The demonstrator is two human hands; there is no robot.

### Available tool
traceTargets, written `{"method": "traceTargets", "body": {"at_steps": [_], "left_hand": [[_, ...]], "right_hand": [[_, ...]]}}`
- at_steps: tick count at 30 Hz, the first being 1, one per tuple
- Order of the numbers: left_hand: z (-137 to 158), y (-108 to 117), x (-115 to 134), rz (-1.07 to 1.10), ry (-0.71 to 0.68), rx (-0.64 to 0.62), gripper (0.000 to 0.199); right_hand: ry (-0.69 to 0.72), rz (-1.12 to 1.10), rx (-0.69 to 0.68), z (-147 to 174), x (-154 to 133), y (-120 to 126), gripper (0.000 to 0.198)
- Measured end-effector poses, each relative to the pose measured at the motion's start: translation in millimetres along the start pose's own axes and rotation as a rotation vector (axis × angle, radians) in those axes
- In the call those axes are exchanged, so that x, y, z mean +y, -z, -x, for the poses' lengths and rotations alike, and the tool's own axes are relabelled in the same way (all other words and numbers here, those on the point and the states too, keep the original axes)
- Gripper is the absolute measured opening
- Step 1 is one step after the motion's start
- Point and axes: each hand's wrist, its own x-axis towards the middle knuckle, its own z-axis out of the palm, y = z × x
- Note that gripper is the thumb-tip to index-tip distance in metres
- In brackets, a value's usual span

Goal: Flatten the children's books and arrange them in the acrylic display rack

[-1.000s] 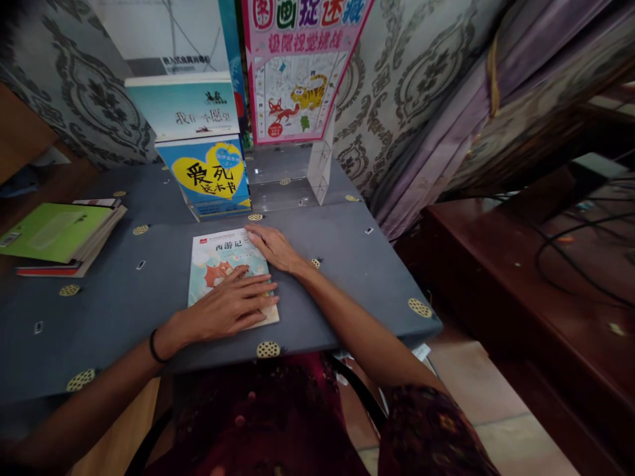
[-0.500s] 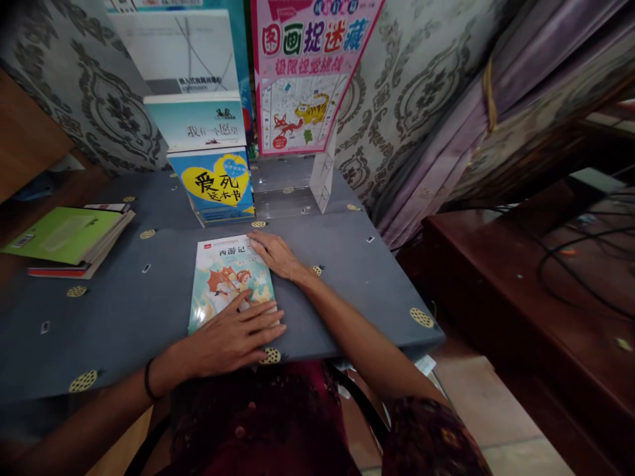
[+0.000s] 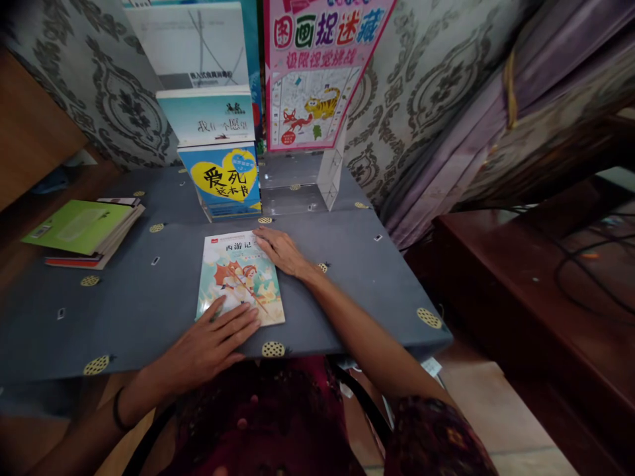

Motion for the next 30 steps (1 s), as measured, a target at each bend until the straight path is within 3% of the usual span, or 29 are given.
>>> {"method": "traceTargets", "body": {"at_steps": [9,12,16,20,23,26,30], "left_hand": [[52,11,-18,0.105,0.104,0.175,0.032],[60,21,-27,0.214,0.187,0.261,0.025],[55,20,-38,0.322,0.368,0.327,0.024],[52,-1,-41,0.275,0.483,0.295,0.036],[58,-14,-39,0.273,0.487,0.267,0.047],[61,-16,-38,0.231,0.463,0.258,0.055],[56,-12,-40,0.19,0.449,0.163,0.053]], "right_hand": [[0.048,0.098,-0.051,0,4,-2,0.052],[0.01,0.184,-0.084,5,-9,1,0.047],[0.018,0.197,-0.043,19,-71,-16,0.044],[0.1,0.01,-0.048,34,-154,-68,0.05],[0.084,-0.008,-0.069,38,-185,-106,0.058],[0.042,0.02,-0.051,41,-183,-121,0.059],[0.006,0.058,-0.033,51,-163,-108,0.059]]}}
